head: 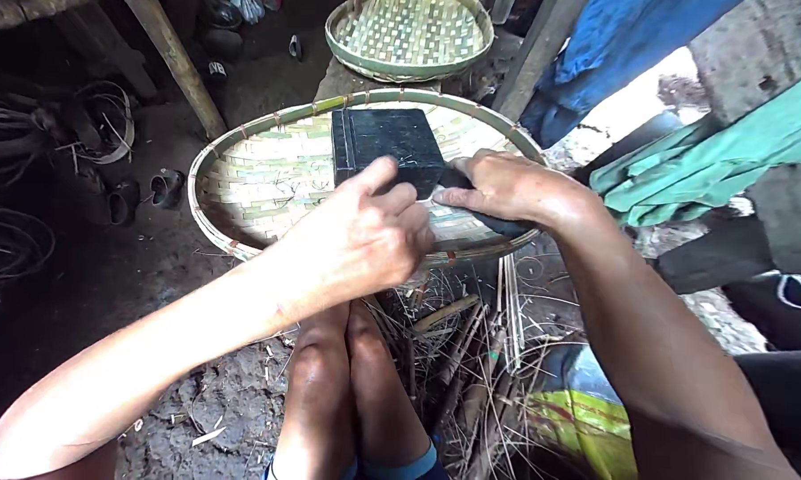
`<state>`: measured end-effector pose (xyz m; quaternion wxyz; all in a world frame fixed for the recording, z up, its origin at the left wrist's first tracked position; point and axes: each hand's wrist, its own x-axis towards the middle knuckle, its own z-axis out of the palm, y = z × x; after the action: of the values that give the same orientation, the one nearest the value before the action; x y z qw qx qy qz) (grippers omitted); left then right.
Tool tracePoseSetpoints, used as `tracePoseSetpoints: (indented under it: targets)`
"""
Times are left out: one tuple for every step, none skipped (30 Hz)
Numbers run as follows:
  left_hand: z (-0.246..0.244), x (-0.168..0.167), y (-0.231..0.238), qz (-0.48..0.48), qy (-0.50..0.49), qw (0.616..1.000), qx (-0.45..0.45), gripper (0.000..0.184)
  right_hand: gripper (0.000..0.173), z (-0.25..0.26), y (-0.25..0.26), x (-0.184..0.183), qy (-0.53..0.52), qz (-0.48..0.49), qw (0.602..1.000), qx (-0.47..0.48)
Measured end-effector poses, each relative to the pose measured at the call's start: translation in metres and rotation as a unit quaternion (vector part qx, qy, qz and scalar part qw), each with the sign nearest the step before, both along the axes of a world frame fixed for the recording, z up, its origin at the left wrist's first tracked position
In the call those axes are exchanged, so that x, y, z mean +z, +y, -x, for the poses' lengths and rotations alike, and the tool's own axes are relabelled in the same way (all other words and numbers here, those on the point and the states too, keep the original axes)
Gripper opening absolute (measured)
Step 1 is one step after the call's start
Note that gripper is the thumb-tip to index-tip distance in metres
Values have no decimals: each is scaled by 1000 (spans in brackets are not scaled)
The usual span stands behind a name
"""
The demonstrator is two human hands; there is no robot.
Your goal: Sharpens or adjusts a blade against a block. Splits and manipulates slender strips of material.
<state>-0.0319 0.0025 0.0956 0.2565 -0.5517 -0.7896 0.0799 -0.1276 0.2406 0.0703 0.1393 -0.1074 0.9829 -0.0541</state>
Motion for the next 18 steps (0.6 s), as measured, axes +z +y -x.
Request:
tracePoseSetpoints:
  targets:
    - [6,0,0,-12,-18,1000,-11,28,52,-2,-1,1,1,3,1000,-3]
    - [12,-2,0,-27,-38,999,-20,27,48,-4,-1,3,7,6,1000,-9]
    - [17,-3,0,-40,-59,997,-26,26,46,-8,-1,6,18,14,1000,-21]
    - [20,-5,0,-52,-78,995,-31,25,43,-13,1,11,42,32,998,-39]
    - [22,-7,-1,-64,-93,993,-33,25,39,-19,3,16,83,65,993,-60]
    - [23,-9,-3,-76,-106,991,-33,24,38,-27,6,22,135,108,982,-79]
    - [23,-12,-6,-94,-119,988,-33,23,40,-36,12,28,194,166,963,-85]
    - [22,-14,-8,-111,-131,985,-33,23,40,-45,20,33,254,239,934,-75]
    - [21,-18,-11,-127,-143,981,-32,23,34,-57,25,37,286,341,893,-61]
    - [20,-20,-13,-141,-152,978,-31,23,25,-72,27,41,270,444,853,-44]
    - [19,-23,-14,-154,-158,975,-33,23,21,-92,28,44,215,512,831,-25]
    - [19,-24,-15,-163,-161,973,-36,22,27,-115,27,43,137,544,827,-22]
    - [18,-25,-15,-170,-160,972,-39,22,41,-135,22,41,56,549,833,-36]
    - [17,-25,-15,-176,-154,971,-44,21,53,-150,17,37,-34,548,834,-55]
    - [16,-26,-14,-180,-147,971,-48,21,57,-159,12,33,-115,542,829,-75]
    - [17,-28,-13,-182,-143,972,-49,21,57,-165,9,30,-174,534,822,-94]
    - [17,-29,-12,-184,-134,972,-53,21,58,-167,7,31,-215,528,813,-115]
    - [18,-31,-12,-188,-128,972,-57,21,59,-168,4,33,-239,522,808,-131]
